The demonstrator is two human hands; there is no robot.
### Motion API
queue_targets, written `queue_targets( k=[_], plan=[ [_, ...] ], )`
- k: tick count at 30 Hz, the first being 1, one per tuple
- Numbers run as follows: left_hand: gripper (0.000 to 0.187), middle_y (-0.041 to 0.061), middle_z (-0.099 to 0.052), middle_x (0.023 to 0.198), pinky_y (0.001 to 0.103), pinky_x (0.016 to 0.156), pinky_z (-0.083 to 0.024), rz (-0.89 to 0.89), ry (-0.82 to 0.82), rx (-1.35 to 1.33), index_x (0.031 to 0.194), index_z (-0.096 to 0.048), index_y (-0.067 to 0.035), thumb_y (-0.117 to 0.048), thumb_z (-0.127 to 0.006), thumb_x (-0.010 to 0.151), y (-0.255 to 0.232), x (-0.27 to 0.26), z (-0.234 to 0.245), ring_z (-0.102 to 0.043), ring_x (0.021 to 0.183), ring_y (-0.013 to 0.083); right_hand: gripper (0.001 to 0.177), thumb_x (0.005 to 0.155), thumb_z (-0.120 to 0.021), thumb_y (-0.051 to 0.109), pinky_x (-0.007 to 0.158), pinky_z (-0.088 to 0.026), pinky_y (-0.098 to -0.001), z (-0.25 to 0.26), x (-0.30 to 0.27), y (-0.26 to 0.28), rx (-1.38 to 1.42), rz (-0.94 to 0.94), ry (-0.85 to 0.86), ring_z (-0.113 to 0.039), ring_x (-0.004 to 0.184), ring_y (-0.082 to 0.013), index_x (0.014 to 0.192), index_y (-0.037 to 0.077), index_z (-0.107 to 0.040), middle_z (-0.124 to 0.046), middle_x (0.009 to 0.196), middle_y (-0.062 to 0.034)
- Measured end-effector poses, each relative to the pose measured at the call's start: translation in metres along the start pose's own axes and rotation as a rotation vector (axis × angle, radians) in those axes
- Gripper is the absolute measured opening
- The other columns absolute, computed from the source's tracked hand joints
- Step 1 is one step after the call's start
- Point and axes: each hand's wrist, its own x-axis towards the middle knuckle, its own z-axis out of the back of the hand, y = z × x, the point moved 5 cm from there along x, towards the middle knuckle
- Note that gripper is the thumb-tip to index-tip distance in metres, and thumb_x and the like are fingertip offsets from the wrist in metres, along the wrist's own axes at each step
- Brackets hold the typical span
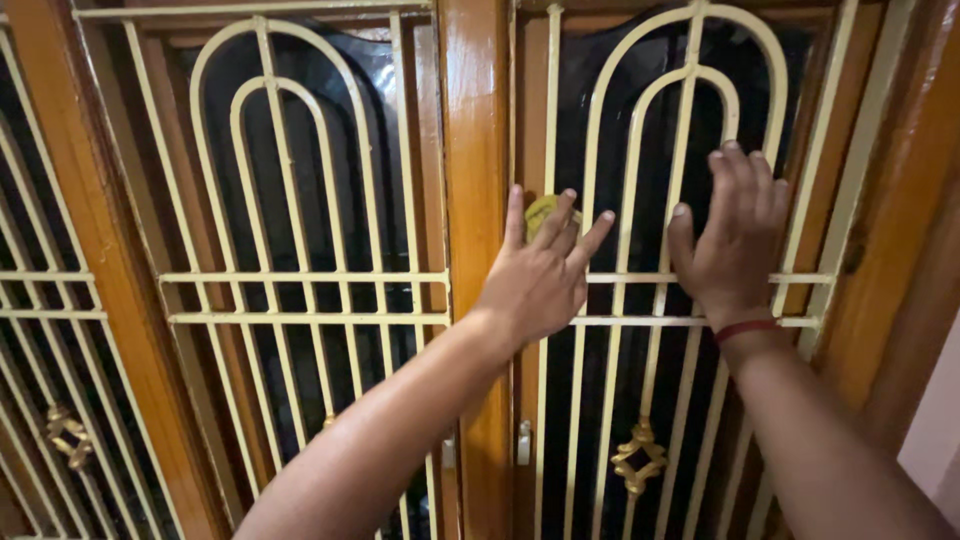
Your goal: The person wipes the gold-painted metal grilles on a wooden window using a yellow cloth. They systematically clean the vertical bars, horizontal crossbars, and decorative elements, moving from the upper sections downward across both window panels.
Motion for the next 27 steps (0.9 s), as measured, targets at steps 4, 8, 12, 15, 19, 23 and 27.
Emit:
queue_targets(
  k=[4,8,12,15,19,23,27],
  plan=[
    [0.075,0.012,-0.037,0.162,0.071,0.12,0.002,-0.058,0.0,0.054,0.164,-0.008,-0.016,-0.045,-0.037,0.102,0.008,0.01,0.004,-0.011,0.157,0.0284,0.056,0.108,-0.051,0.03,0.127,-0.026,-0.0625,0.001,0.005,0.0,-0.008,0.005,-0.023,-0.039,0.152,-0.0435,0.155,0.001,-0.045,-0.048,0.159,-0.0226],
    [0.061,0.002,-0.007,0.183,0.078,0.116,0.003,-0.108,0.158,0.42,0.157,-0.019,-0.019,-0.024,-0.044,0.102,0.019,0.04,0.002,0.0,0.164,0.0349,0.056,0.108,-0.052,0.029,0.128,-0.026,-0.062,0.002,0.002,0.002,-0.017,0.003,-0.021,-0.039,0.153,-0.043,0.156,0.001,-0.044,-0.048,0.159,-0.0225],
    [0.075,0.011,-0.03,0.168,0.072,0.116,0.012,0.143,-0.15,0.102,0.165,-0.005,-0.017,-0.016,-0.041,0.098,0.043,0.079,0.021,-0.001,0.158,0.0283,0.058,0.107,-0.053,0.027,0.127,-0.026,-0.0606,0.004,0.004,0.0,-0.001,0.012,-0.017,-0.04,0.152,-0.0435,0.157,0.001,-0.042,-0.048,0.159,-0.0223],
    [0.076,0.013,-0.031,0.167,0.073,0.115,0.014,0.109,-0.135,0.024,0.166,-0.007,-0.017,-0.013,-0.041,0.098,0.044,0.078,0.014,-0.001,0.158,0.0289,0.058,0.106,-0.054,0.027,0.127,-0.027,-0.0598,0.004,0.001,0.001,0.004,0.008,-0.013,-0.041,0.151,-0.0436,0.157,0.001,-0.042,-0.049,0.159,-0.022],
    [0.077,0.008,-0.03,0.167,0.073,0.115,0.007,-0.001,-0.12,0.14,0.163,-0.009,-0.019,-0.013,-0.042,0.093,0.027,0.046,0.013,-0.005,0.156,0.0307,0.059,0.106,-0.055,0.027,0.126,-0.026,-0.0605,0.005,0.003,0.001,0.007,0.021,-0.023,-0.04,0.151,-0.0441,0.157,0.001,-0.041,-0.05,0.159,-0.0224],
    [0.071,0.011,-0.031,0.163,0.072,0.116,0.002,-0.129,0.015,0.12,0.163,-0.009,-0.018,-0.022,-0.04,0.099,0.006,0.005,0.016,-0.009,0.154,0.0324,0.059,0.108,-0.054,0.026,0.127,-0.027,-0.0591,0.004,0.002,0.0,0.009,0.035,-0.016,-0.04,0.152,-0.0438,0.159,0.001,-0.039,-0.049,0.159,-0.0227],
    [0.069,0.008,-0.033,0.162,0.072,0.121,0.005,-0.111,0.195,-0.059,0.166,-0.006,-0.018,-0.03,-0.039,0.107,0.005,-0.003,0.018,-0.008,0.158,0.0266,0.059,0.106,-0.055,0.026,0.127,-0.025,-0.0602,0.003,0.002,-0.001,0.003,0.031,-0.032,-0.04,0.152,-0.0437,0.158,0.002,-0.039,-0.049,0.159,-0.0226]
  ],
)
